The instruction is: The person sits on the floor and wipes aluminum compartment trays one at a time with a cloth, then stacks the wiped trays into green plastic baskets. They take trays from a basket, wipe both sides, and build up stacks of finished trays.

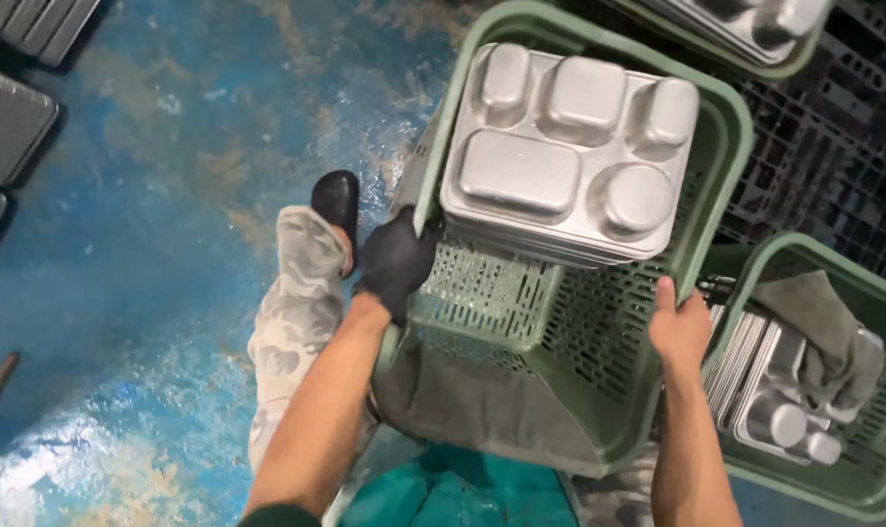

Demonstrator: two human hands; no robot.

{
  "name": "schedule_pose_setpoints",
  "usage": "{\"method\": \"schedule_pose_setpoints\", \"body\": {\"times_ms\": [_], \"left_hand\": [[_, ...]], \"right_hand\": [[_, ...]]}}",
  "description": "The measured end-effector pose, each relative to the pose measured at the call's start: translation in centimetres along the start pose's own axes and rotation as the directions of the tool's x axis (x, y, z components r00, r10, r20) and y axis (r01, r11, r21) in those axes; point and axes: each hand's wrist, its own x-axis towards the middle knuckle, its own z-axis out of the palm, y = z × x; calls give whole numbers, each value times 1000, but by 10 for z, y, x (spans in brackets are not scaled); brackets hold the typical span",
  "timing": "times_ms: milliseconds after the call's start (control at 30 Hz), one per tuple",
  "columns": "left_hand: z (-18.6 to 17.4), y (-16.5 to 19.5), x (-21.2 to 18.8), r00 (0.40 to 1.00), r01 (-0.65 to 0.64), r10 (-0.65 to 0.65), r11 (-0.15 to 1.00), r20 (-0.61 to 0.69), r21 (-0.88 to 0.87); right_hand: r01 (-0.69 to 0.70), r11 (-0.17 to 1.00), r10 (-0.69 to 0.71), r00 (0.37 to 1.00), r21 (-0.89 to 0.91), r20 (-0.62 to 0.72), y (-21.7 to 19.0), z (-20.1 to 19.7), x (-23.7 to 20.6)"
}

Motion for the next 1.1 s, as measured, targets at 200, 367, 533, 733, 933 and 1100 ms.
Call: {"method": "schedule_pose_setpoints", "body": {"times_ms": [200,367,533,733,933,1100], "left_hand": [[-29,-4,46,972,-208,216,974,-88,96],[-14,-13,28,981,-135,130,990,-144,-29],[-10,-4,14,967,-149,130,986,-218,-76],[-6,4,-12,909,-290,240,951,-340,-104],[3,-3,-41,987,-66,58,997,-153,-48],[19,-22,-64,993,-41,48,997,-105,70]], "right_hand": [[-25,998,21,998,-66,-61,-14,25,-20],[-1,997,0,1000,-71,-22,-13,21,1],[52,999,-52,997,-6,-60,-1,19,10],[214,976,-204,968,52,-145,17,19,1],[73,997,-73,989,-5,-126,30,5,-18],[19,1000,-17,995,16,-94,64,3,-66]]}}
